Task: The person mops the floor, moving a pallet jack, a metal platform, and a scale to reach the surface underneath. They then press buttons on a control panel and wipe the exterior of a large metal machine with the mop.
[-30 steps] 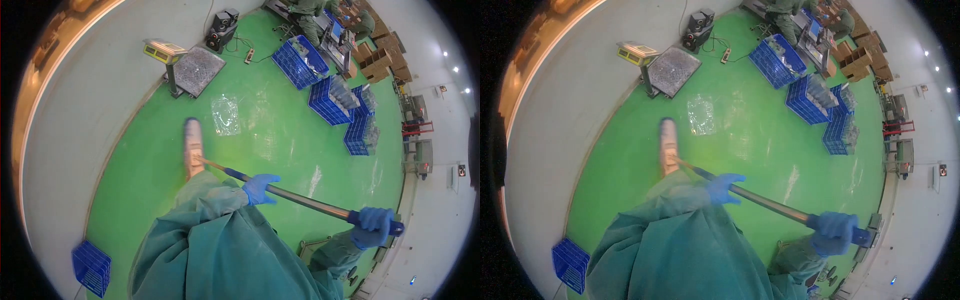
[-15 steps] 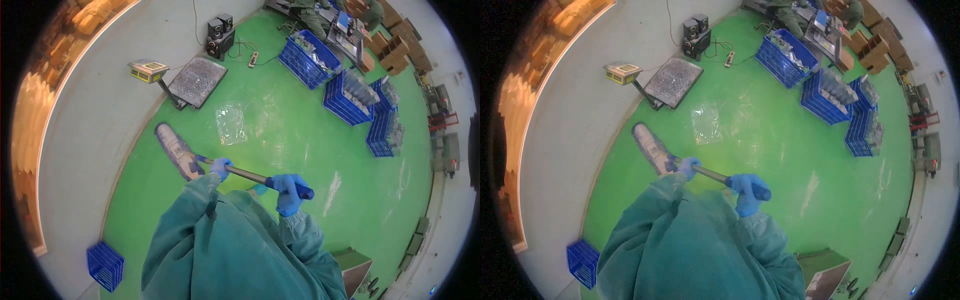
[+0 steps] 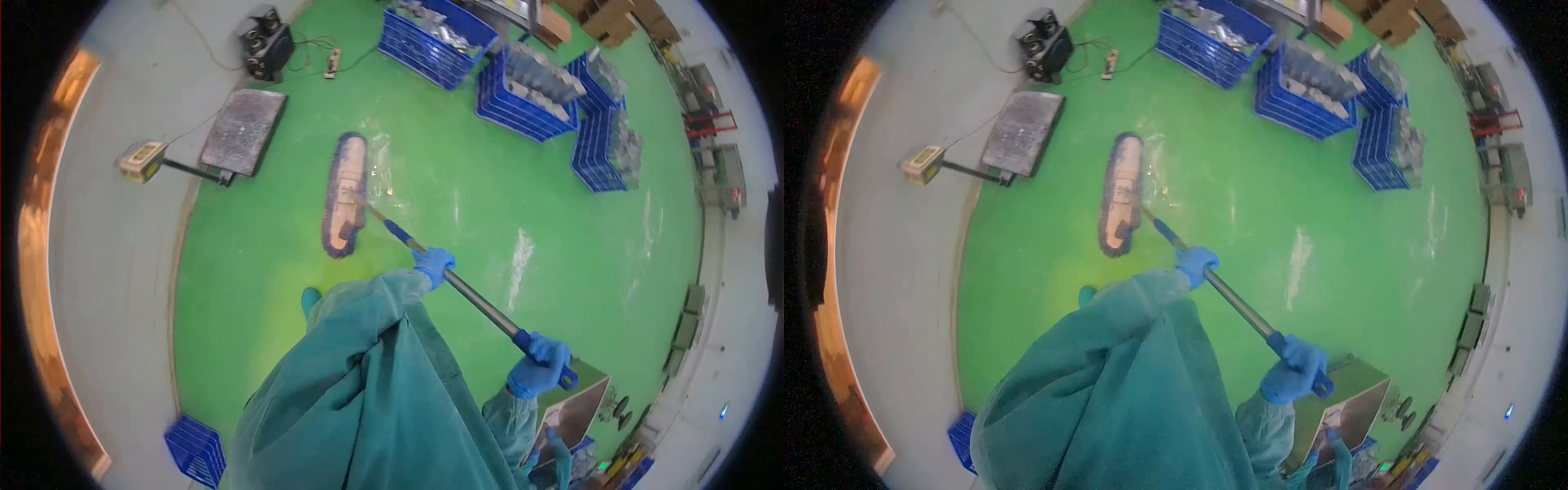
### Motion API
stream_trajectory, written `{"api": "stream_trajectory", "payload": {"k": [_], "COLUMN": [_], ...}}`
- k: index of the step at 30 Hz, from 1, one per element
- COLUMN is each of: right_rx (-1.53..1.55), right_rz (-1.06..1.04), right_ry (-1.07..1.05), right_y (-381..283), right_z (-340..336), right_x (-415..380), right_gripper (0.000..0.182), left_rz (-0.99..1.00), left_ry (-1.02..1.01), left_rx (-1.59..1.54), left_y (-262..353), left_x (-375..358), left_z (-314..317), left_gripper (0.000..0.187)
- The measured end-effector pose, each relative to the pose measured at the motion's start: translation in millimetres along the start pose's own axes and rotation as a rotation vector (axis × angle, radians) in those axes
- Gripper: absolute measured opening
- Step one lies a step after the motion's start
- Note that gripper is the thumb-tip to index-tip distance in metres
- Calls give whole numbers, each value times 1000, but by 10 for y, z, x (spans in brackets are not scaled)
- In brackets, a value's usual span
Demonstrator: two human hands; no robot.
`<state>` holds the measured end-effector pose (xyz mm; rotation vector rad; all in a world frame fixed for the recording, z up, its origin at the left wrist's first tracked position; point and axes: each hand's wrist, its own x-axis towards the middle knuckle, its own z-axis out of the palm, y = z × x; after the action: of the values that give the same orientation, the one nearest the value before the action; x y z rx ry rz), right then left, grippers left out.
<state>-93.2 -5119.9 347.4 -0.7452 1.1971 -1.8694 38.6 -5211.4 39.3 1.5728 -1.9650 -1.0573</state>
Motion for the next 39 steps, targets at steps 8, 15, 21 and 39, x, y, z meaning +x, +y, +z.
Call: {"api": "stream_trajectory", "payload": {"k": [8, 15, 21, 39], "right_rx": [-434, -1009, -875, -755], "right_rz": [-253, -427, -336, -573], "right_ry": [158, 301, 18, 58], "right_y": [-743, 318, 787, -861], "right_z": [-243, -1058, -1407, 834], "right_x": [-146, 161, 1419, 2710], "right_gripper": [27, 17, 35, 18], "left_rz": [-160, 363, -167, -955], "left_ry": [-368, -896, -662, -154], "left_rx": [-802, 26, 160, -72], "left_y": [1437, 1488, -481, -3118], "left_x": [251, -258, -307, -918], "left_z": [2156, 970, -380, -3228], "left_gripper": [19, 70, 57, 37]}}
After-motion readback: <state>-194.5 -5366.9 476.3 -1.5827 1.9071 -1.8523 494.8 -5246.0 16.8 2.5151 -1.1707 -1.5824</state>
